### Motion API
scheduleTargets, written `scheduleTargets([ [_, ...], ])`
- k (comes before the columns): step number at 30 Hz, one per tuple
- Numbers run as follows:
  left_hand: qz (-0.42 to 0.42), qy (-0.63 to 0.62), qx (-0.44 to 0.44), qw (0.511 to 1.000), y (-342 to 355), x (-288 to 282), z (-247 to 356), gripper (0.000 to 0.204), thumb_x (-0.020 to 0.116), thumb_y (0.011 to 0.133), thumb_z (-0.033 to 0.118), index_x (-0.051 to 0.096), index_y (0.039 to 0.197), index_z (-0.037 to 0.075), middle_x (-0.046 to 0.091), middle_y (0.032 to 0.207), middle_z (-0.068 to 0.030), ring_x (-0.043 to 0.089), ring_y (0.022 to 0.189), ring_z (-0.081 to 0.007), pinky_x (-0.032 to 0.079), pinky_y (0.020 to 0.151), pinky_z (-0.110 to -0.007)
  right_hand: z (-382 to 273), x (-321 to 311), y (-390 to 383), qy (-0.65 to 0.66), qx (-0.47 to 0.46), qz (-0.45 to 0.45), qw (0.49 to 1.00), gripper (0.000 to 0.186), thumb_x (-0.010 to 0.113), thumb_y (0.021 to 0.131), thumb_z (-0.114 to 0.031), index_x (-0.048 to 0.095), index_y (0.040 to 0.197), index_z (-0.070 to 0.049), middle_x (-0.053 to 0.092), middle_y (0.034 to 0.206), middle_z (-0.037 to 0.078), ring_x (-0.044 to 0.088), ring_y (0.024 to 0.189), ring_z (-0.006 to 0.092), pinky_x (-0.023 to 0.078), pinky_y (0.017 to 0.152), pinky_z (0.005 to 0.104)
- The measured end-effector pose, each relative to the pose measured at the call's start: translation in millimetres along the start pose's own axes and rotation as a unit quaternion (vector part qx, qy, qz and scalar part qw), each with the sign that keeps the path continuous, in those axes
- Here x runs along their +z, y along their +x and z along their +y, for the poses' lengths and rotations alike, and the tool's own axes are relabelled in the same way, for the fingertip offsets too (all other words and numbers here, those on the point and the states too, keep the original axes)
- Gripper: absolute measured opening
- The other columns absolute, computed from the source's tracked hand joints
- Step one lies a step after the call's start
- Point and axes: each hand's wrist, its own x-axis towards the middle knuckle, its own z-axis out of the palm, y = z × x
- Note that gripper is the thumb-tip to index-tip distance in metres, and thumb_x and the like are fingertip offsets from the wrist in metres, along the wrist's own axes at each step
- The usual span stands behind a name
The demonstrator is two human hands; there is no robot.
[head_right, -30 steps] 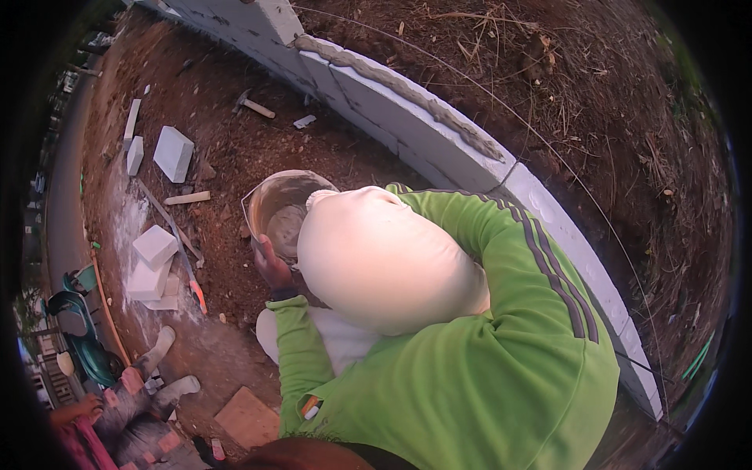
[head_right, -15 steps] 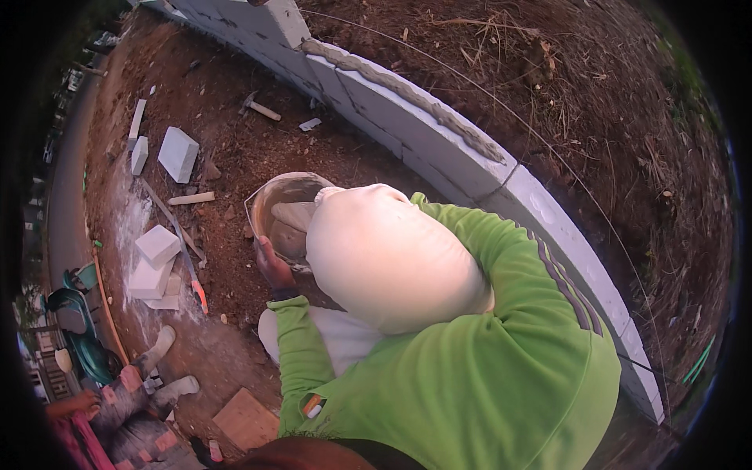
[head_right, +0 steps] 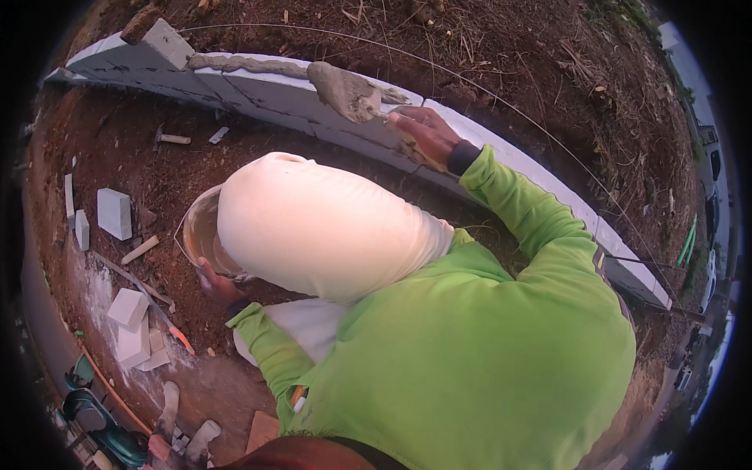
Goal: The person constructs a low wall by applying mortar to white blocks using a trowel and tapping the blocks into place with a hammer.
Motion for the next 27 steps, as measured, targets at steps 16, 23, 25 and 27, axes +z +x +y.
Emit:
scheduleTargets([
  [16,-0.014,0.035,-0.023,0.999,7.3,-9.1,-6.0,0.062,0.053,0.106,0.041,0.055,0.138,-0.011,0.062,0.134,-0.0243,0.061,0.116,-0.0305,0.046,0.103,-0.042,-26.9,-74.0,-74.2,-0.604,-0.065,0.161,0.778,0.043,0.062,0.098,-0.045,0.068,0.124,-0.011,0.075,0.095,0.018,0.072,0.088,0.0385,0.056,0.074,0.0495],
  [23,-0.018,0.012,-0.020,1.000,5.6,-10.2,-7.6,0.062,0.054,0.106,0.042,0.056,0.139,-0.010,0.063,0.135,-0.0225,0.061,0.117,-0.0293,0.046,0.103,-0.041,-21.4,-78.7,-83.9,-0.590,-0.076,0.187,0.781,0.039,0.060,0.099,-0.044,0.068,0.124,-0.016,0.075,0.093,0.017,0.072,0.086,0.0381,0.056,0.074,0.0497],
  [25,-0.021,0.020,-0.034,0.999,5.4,-10.9,-6.1,0.062,0.054,0.106,0.042,0.056,0.138,-0.010,0.063,0.133,-0.0216,0.061,0.116,-0.0282,0.046,0.103,-0.041,-20.2,-83.3,-82.1,-0.600,-0.072,0.179,0.776,0.040,0.060,0.099,-0.045,0.069,0.123,-0.015,0.075,0.092,0.017,0.072,0.086,0.0388,0.057,0.075,0.0502],
  [27,-0.013,0.015,-0.024,1.000,1.5,-6.0,0.1,0.060,0.055,0.105,0.042,0.057,0.137,-0.010,0.064,0.132,-0.0204,0.061,0.115,-0.0272,0.047,0.102,-0.040,-16.2,-79.0,-80.8,-0.579,-0.074,0.193,0.788,0.041,0.061,0.099,-0.044,0.069,0.122,-0.012,0.075,0.091,0.018,0.072,0.084,0.0389,0.056,0.075,0.0486],
])
